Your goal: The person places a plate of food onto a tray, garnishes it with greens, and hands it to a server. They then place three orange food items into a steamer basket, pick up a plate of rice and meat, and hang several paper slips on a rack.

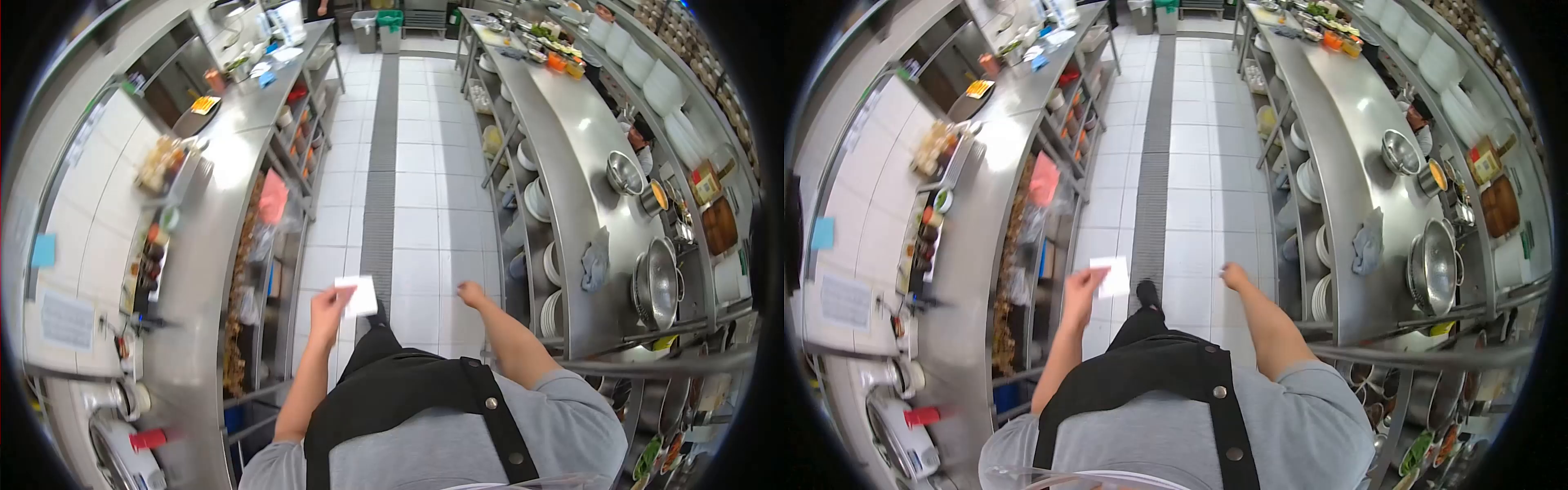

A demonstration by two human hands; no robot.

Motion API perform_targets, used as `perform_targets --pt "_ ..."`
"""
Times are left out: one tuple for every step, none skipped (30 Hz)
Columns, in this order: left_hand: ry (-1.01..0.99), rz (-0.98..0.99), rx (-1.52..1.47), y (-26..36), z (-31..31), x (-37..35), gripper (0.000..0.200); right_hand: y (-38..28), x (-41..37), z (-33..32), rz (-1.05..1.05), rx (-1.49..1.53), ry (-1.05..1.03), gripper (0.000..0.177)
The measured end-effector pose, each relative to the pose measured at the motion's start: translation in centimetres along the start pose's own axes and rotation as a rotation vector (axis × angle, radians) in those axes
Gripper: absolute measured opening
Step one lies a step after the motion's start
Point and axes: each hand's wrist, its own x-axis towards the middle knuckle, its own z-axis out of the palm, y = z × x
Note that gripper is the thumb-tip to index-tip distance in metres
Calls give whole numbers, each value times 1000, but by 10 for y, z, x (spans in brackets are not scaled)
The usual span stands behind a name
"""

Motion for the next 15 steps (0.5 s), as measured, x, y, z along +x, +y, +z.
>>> perform_targets --pt "10 -73 -1 -33 -3 15 24 -48 27 -16 -44 57 -57 34" --pt "9 -136 39 -57 -4 33 23 -69 69 -6 -15 211 -118 34" --pt "6 -257 88 -40 5 46 24 -105 91 -11 -88 233 -129 35" --pt "-56 -272 76 -63 -1 76 29 -139 112 -12 -165 360 -181 37" --pt "-71 -280 28 -61 5 107 36 -185 112 -34 -195 519 -292 39" --pt "-122 -266 38 -50 10 143 39 -231 105 -60 -151 626 -387 43" --pt "-175 -242 39 -35 20 184 43 -266 106 -85 -113 724 -474 46" --pt "-226 -199 143 -6 33 224 45 -283 117 -97 -107 767 -494 48" --pt "-274 -154 248 22 44 267 48 -297 132 -110 -100 813 -515 49" --pt "-330 -12 328 34 53 315 50 -313 147 -134 -110 843 -456 46" --pt "-368 47 388 57 68 359 51 -323 165 -156 -116 870 -403 43" --pt "-429 111 419 73 84 404 51 -320 198 -166 -142 974 -336 37" --pt "-484 174 451 90 102 447 50 -321 223 -189 -187 1054 -219 33" --pt "-550 209 392 109 125 482 50 -321 246 -213 -197 1082 -93 32" --pt "-615 241 338 130 149 512 51 -319 268 -238 -207 1111 34 32"
